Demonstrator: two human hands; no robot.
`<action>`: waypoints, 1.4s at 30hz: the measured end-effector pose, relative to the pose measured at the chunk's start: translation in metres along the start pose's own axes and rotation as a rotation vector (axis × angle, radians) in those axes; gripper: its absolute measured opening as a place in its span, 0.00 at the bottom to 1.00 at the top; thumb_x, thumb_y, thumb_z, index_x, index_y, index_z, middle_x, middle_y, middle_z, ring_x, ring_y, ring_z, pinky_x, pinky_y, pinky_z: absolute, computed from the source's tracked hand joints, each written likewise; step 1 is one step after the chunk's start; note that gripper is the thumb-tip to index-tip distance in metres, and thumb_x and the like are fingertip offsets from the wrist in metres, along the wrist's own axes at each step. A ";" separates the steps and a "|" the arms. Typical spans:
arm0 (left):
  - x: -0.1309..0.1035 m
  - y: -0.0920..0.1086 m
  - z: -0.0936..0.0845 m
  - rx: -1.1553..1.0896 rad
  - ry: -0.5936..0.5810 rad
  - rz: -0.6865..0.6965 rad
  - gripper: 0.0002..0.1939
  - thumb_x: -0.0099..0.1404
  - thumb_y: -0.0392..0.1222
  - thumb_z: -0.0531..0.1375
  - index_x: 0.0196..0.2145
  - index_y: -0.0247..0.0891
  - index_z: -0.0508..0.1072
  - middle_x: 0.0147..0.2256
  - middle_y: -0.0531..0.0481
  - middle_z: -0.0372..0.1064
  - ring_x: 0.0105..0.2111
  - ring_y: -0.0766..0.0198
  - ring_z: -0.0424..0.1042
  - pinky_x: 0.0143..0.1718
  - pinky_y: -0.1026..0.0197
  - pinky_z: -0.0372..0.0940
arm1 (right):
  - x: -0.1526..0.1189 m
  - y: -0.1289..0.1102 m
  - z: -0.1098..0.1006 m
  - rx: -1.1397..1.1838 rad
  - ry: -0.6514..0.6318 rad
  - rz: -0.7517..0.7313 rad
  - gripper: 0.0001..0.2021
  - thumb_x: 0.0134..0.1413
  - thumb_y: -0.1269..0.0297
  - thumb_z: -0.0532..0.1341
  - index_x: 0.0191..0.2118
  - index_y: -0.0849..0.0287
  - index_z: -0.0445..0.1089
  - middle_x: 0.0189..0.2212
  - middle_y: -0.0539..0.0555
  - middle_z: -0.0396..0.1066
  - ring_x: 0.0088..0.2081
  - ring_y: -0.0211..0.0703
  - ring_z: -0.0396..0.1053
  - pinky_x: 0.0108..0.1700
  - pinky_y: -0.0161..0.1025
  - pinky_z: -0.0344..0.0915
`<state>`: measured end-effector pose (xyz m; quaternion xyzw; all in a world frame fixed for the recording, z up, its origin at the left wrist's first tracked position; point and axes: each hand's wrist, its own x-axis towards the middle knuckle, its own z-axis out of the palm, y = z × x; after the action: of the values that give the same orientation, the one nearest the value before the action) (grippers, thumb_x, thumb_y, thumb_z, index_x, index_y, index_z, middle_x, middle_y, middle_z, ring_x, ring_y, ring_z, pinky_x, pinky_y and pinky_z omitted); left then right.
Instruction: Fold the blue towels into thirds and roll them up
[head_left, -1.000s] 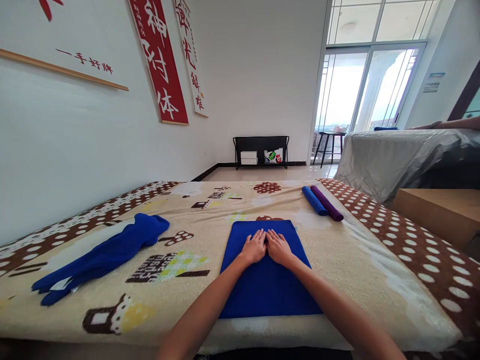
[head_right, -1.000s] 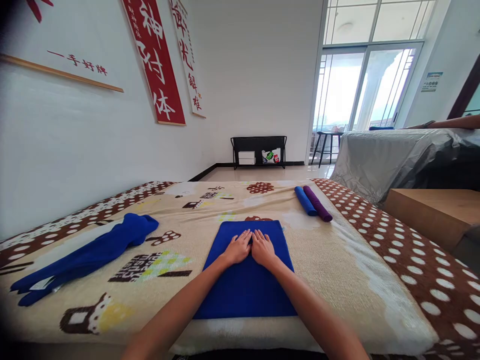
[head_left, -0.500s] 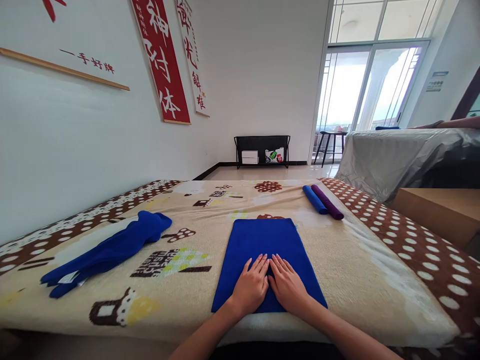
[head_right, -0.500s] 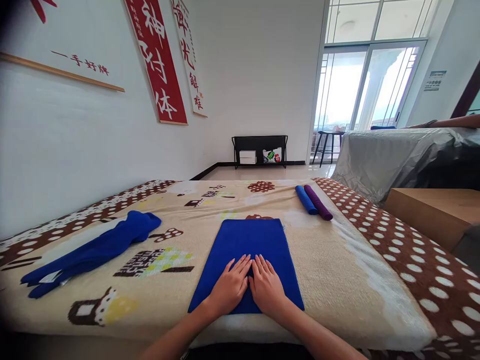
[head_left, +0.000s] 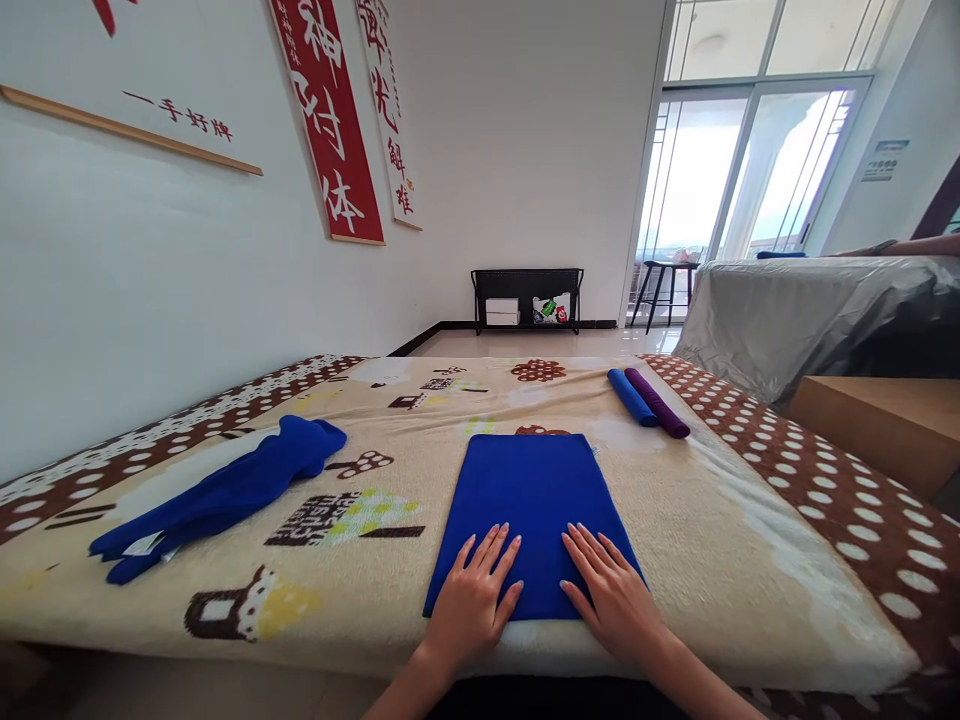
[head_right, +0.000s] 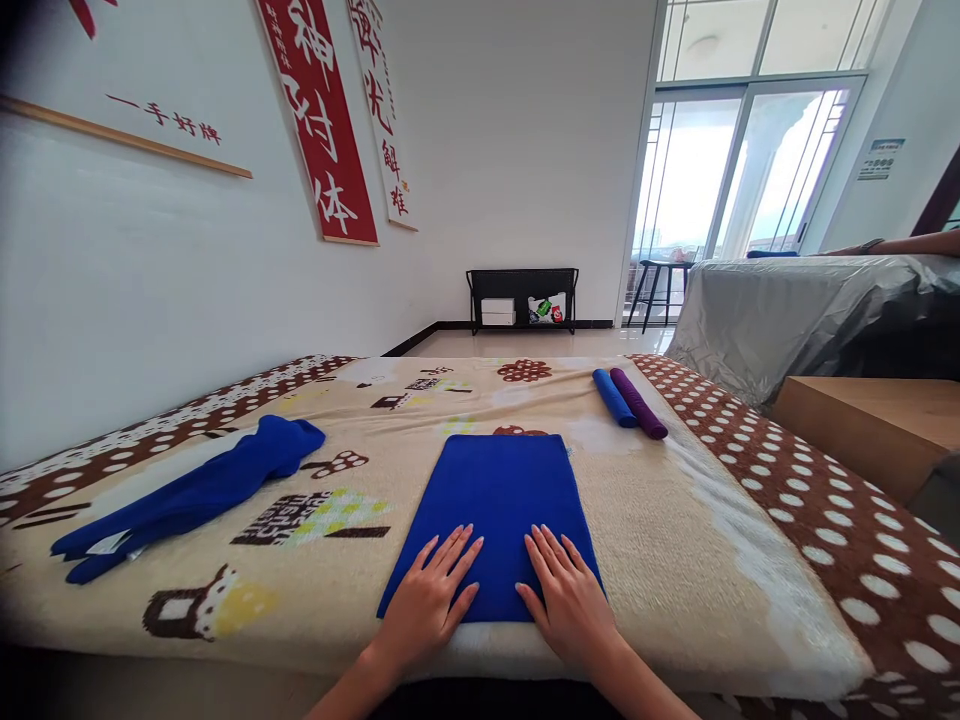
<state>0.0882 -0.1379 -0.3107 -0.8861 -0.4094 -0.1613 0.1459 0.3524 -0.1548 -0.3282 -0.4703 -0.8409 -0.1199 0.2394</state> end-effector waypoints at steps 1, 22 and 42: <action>-0.006 -0.004 0.000 0.029 0.011 -0.011 0.31 0.72 0.50 0.49 0.69 0.45 0.46 0.67 0.45 0.51 0.65 0.54 0.55 0.61 0.48 0.57 | -0.005 0.004 -0.001 -0.013 0.003 -0.008 0.31 0.66 0.52 0.51 0.70 0.55 0.45 0.66 0.55 0.53 0.66 0.47 0.53 0.64 0.49 0.57; 0.000 0.038 0.010 -0.001 0.074 -0.026 0.29 0.72 0.39 0.46 0.69 0.38 0.49 0.66 0.45 0.53 0.65 0.56 0.56 0.61 0.49 0.59 | 0.008 -0.049 0.014 -0.107 0.105 -0.034 0.23 0.65 0.68 0.49 0.64 0.60 0.59 0.63 0.55 0.58 0.64 0.47 0.57 0.62 0.48 0.62; -0.091 -0.044 0.005 0.076 0.266 0.070 0.33 0.65 0.30 0.53 0.66 0.39 0.55 0.60 0.43 0.65 0.61 0.54 0.62 0.58 0.50 0.63 | -0.067 0.032 -0.011 0.063 0.097 -0.124 0.28 0.62 0.66 0.56 0.67 0.49 0.54 0.62 0.51 0.61 0.62 0.47 0.61 0.59 0.45 0.67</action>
<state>-0.0012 -0.1702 -0.3460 -0.8643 -0.3612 -0.2565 0.2379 0.4125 -0.1920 -0.3543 -0.4032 -0.8592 -0.1308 0.2865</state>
